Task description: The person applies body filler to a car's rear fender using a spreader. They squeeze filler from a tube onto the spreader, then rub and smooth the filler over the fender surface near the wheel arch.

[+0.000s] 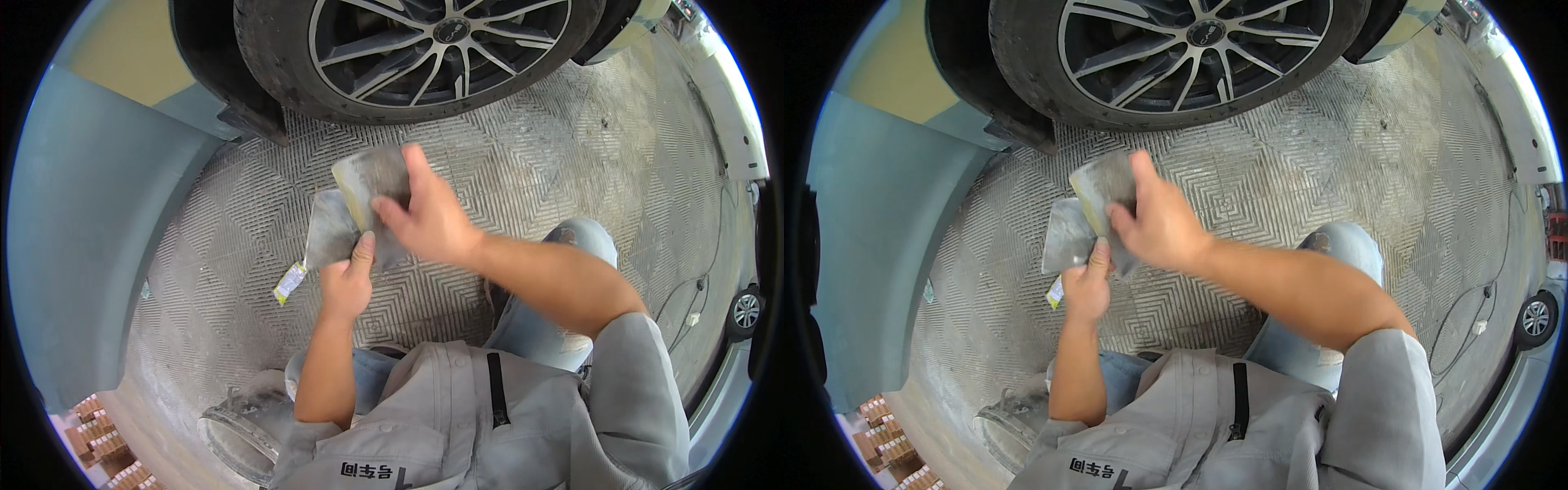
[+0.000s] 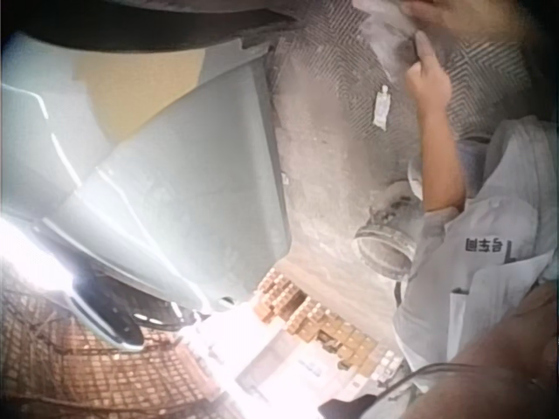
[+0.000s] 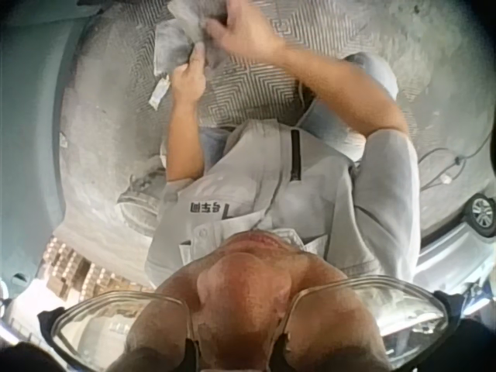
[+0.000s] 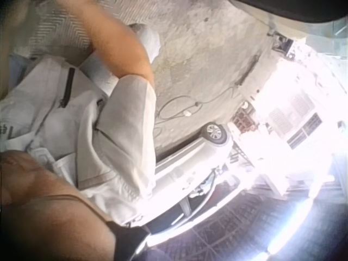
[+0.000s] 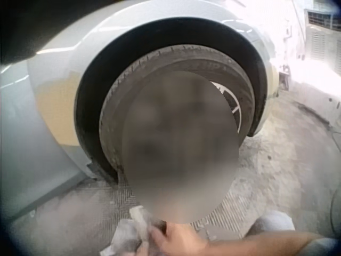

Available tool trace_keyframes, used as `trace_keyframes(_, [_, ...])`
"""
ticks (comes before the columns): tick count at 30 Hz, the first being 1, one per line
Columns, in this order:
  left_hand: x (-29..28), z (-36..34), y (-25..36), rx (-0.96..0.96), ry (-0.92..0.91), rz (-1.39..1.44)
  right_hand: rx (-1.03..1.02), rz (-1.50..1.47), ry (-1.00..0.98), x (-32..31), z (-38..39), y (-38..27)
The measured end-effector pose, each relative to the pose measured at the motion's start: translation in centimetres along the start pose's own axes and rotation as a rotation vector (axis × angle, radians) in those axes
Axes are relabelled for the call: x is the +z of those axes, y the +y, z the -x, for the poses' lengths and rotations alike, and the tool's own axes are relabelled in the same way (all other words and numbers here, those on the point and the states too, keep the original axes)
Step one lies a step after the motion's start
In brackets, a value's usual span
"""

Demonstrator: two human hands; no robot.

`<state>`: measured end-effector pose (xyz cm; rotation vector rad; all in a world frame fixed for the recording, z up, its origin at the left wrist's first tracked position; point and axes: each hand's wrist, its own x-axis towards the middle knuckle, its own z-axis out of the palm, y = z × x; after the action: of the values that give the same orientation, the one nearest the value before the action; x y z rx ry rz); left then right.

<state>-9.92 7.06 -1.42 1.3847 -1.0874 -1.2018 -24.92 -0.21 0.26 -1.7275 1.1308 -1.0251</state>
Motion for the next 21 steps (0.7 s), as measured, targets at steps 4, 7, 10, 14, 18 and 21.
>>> trace_keyframes(4, [-0.4,0.1,0.3,-0.087,-0.056,-0.020,0.146,0.015,0.104,-0.7,-1.0,0.4])
trace_keyframes(7, [-0.1,0.2,0.1,-0.076,-0.061,0.095,0.200,-0.103,0.135,-1.2,-1.5,0.1])
trace_keyframes(10, [0.1,0.1,-0.1,-0.088,-0.034,0.053,0.208,-0.093,0.122,-1.2,-1.2,-0.4])
trace_keyframes(14, [0.4,0.2,-0.3,-0.018,-0.081,0.237,0.295,-0.148,0.154,-1.3,-0.9,-0.1])
trace_keyframes(18, [0.2,0.2,0.0,-0.072,-0.029,0.052,0.150,0.007,0.063,-1.0,-0.4,0.3])
trace_keyframes(21, [0.3,0.2,0.3,-0.225,-0.016,-0.061,0.161,-0.044,0.097,-0.7,-0.1,-0.1])
